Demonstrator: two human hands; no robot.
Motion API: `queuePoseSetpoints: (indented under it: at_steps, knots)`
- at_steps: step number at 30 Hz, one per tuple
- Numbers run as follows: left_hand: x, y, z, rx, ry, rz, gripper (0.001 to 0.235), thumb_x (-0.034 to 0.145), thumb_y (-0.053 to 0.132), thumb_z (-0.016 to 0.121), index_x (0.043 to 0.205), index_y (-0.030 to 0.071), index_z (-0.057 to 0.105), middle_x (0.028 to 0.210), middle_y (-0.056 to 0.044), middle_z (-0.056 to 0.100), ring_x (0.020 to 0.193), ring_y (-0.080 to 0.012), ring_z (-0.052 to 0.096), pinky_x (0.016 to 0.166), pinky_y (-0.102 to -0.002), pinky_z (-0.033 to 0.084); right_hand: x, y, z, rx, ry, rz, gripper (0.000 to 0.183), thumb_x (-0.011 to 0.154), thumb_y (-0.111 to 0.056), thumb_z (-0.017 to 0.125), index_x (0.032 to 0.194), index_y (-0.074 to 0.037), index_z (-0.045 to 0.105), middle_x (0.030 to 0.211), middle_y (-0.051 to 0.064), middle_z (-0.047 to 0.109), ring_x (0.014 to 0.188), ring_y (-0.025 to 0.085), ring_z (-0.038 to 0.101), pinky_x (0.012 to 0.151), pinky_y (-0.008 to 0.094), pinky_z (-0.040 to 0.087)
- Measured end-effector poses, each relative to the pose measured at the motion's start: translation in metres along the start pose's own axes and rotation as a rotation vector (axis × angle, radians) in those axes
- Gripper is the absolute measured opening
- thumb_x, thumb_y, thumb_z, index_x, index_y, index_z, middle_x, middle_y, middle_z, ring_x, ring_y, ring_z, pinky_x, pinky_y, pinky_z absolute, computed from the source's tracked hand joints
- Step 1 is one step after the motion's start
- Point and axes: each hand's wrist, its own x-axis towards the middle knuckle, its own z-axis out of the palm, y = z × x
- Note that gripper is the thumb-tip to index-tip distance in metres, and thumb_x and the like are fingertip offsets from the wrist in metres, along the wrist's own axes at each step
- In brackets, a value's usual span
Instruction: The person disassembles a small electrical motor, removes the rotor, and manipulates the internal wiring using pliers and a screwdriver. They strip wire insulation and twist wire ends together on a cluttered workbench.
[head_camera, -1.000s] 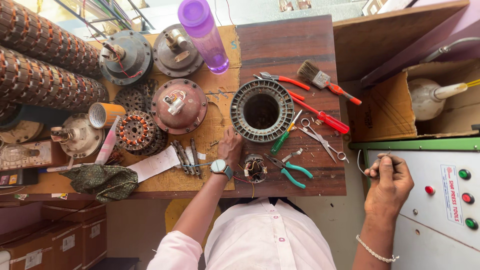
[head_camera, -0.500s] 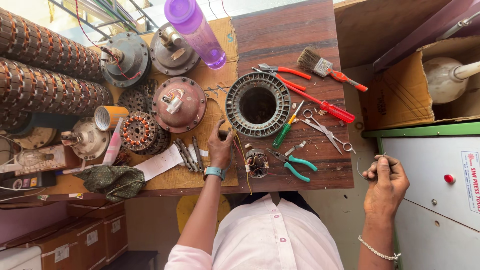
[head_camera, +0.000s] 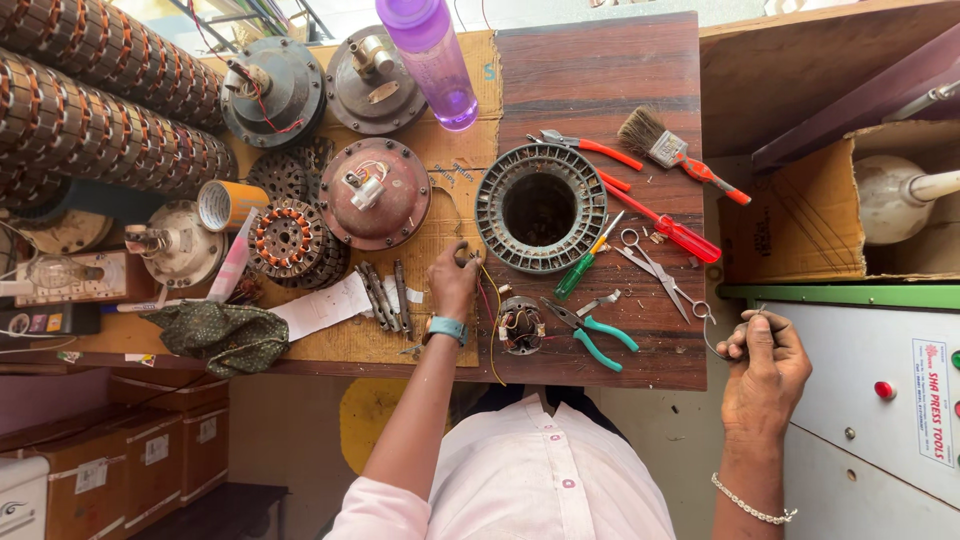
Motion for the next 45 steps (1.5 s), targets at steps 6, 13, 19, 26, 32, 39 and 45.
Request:
queuePoseSetpoints:
  at_steps: [6,13,19,26,32,39,45]
  knots:
    - [-0.008,0.019,0.015,0.431,0.149,0.246,0.035,0.084,0.013,0.079,0.117,0.007,0.068,0.088,-0.014,0.072,0.085,-0.0286,0.068,0.061,-0.042,0.058,-0.003,-0.004,0.001,0.000,0.004,-0.018,0.013,0.111,-0.012,0.061,0.108,0.000,0.061,0.088,0.004,0.056,0.075,0.011,0.050,0.073,0.029,0.051]
    - [-0.006,0.024,0.016,0.551,0.072,0.188,0.036,0.088,0.006,0.074,0.123,0.007,0.063,0.081,-0.009,0.073,0.083,-0.0238,0.067,0.074,-0.043,0.057,-0.008,0.014,-0.008,0.030,0.022,0.037,0.012,0.110,-0.012,0.060,0.107,0.000,0.062,0.086,0.004,0.056,0.074,0.011,0.050,0.072,0.029,0.050]
    - [0.003,0.038,-0.044,-0.490,-0.106,-0.270,0.049,0.080,0.013,0.077,0.129,0.008,0.069,0.094,-0.005,0.077,0.079,-0.0079,0.070,0.070,-0.021,0.057,-0.005,0.007,-0.018,0.192,-0.009,0.058,0.011,0.113,-0.013,0.058,0.111,-0.003,0.062,0.087,0.003,0.054,0.077,0.012,0.050,0.076,0.032,0.050]
    - [-0.041,0.087,-0.147,-1.001,-0.289,-0.196,0.035,0.085,0.007,0.076,0.120,-0.001,0.074,0.094,-0.003,0.075,0.075,-0.0067,0.061,0.067,-0.020,0.050,-0.012,-0.039,0.011,0.340,-0.256,0.159,0.011,0.106,-0.014,0.061,0.109,-0.004,0.063,0.093,0.004,0.062,0.081,0.014,0.056,0.075,0.036,0.053]
    - [-0.101,0.148,-0.157,-1.106,-0.460,-0.023,0.029,0.089,0.004,0.076,0.117,-0.004,0.073,0.100,-0.006,0.075,0.086,-0.0081,0.066,0.074,-0.021,0.053,-0.032,-0.033,0.109,-0.009,-0.610,0.074,0.021,0.091,-0.012,0.076,0.105,0.003,0.072,0.089,0.010,0.069,0.081,0.016,0.065,0.076,0.030,0.056]
    - [-0.115,0.172,-0.108,-1.302,-0.288,-0.113,0.027,0.090,0.002,0.072,0.117,-0.003,0.071,0.108,-0.009,0.076,0.095,-0.0124,0.070,0.084,-0.025,0.058,-0.063,0.015,0.212,0.190,-0.379,0.297,0.013,0.103,-0.014,0.054,0.109,-0.003,0.058,0.095,0.004,0.064,0.082,0.010,0.062,0.075,0.028,0.056]
    - [-0.116,0.173,-0.080,-1.215,-0.176,-0.102,0.026,0.092,0.002,0.072,0.118,-0.003,0.072,0.109,-0.009,0.075,0.095,-0.0122,0.069,0.083,-0.025,0.059,-0.059,0.029,0.211,0.216,-0.306,0.235,0.015,0.107,-0.016,0.050,0.109,-0.003,0.057,0.099,0.005,0.061,0.088,0.011,0.058,0.077,0.026,0.052]
